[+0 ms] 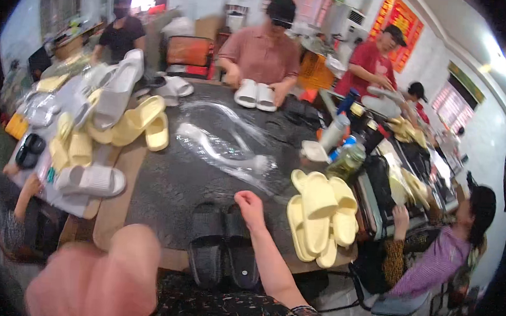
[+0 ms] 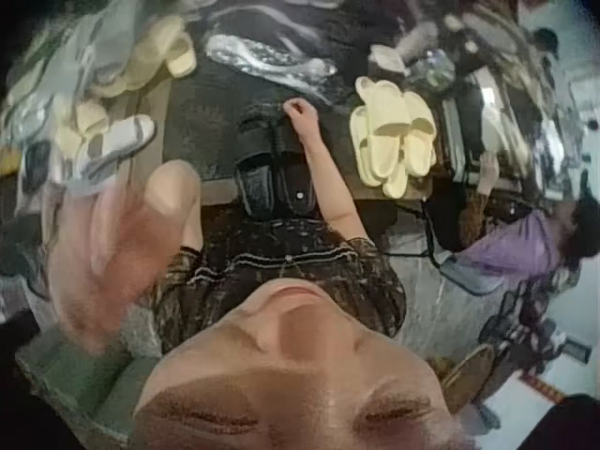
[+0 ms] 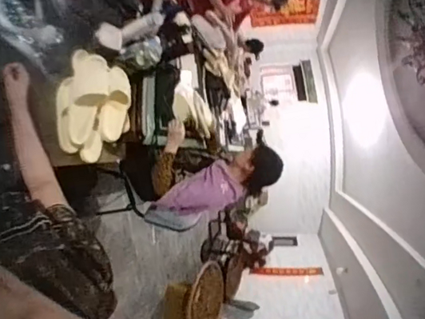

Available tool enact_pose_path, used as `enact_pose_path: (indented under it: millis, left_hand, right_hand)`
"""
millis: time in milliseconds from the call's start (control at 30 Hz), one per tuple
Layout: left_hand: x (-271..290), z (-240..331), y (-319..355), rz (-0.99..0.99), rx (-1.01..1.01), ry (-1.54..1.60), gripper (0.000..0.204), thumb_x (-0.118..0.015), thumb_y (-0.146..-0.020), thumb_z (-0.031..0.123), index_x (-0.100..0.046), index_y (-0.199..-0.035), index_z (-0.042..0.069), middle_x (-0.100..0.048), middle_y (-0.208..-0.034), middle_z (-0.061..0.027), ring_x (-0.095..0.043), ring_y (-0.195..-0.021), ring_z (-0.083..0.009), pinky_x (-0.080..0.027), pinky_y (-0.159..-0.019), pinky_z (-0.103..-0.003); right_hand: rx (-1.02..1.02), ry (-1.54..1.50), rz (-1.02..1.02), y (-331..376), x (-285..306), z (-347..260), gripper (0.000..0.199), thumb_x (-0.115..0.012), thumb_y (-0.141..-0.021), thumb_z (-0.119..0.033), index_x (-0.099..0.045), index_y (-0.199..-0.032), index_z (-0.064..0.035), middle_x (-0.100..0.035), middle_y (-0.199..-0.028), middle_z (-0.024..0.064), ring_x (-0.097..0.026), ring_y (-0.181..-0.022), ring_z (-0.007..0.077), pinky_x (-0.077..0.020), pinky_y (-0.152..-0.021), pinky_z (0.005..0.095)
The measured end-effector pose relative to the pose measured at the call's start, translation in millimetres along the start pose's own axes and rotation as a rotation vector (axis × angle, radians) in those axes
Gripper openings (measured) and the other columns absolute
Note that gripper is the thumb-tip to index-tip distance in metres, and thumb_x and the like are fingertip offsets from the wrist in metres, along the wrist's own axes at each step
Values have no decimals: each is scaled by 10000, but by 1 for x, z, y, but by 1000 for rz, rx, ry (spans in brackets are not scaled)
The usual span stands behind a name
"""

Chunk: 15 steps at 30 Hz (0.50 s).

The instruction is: The person pairs slide sandals together by threading plastic fasteners through each pair and securing them by hand.

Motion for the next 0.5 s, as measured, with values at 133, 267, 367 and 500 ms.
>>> enact_pose_path:
  millis: [133, 267, 367, 500]
  left_hand:
    - [47, -93, 29, 363, 362, 69, 472, -399, -912, 477, -599, -925, 50, -516, -1157, -199, -469, -979, -360, -300, -954, -522]
    - [51, -76, 33, 456, 442, -94, 541, -391, -908, 547, -613, -859, 56, -519, -1123, -202, -469, -937, -370, -290, -935, -523]
    - [40, -84, 39, 419, 451, -170, 527, -400, -904, 541, -608, -857, 58, -519, -1119, -195, -465, -945, -365, -297, -929, -516]
    - [46, -92, 32, 362, 468, -222, 509, -412, -899, 532, -600, -853, 61, -519, -1114, -186, -460, -957, -358, -307, -920, -506]
  right_hand:
    - [-28, -4, 74, -5, 27, 11, 115, -669, -845, -132, -654, -882, -24, -617, -791, -15, -535, -731, 66, -442, -684, 225]
    - [-12, -55, 3, -2, 9, -3, 119, -667, -852, -123, -648, -905, -18, -616, -821, -14, -528, -770, 62, -432, -721, 218]
    - [-3, -2, -4, -1, 12, -7, 111, -665, -852, -118, -644, -899, -19, -606, -820, -20, -525, -774, 62, -428, -721, 222]
    - [-15, -30, -4, -3, 17, 0, 94, -641, -866, -105, -632, -906, -20, -580, -796, -35, -506, -746, 53, -401, -690, 208]
Point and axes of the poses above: each hand's wrist, its own y-axis away from the middle knuckle, its own x-axis out of the back of the hand, z = x × y, the point moved 9 cm from there along -y, towards the middle knuckle
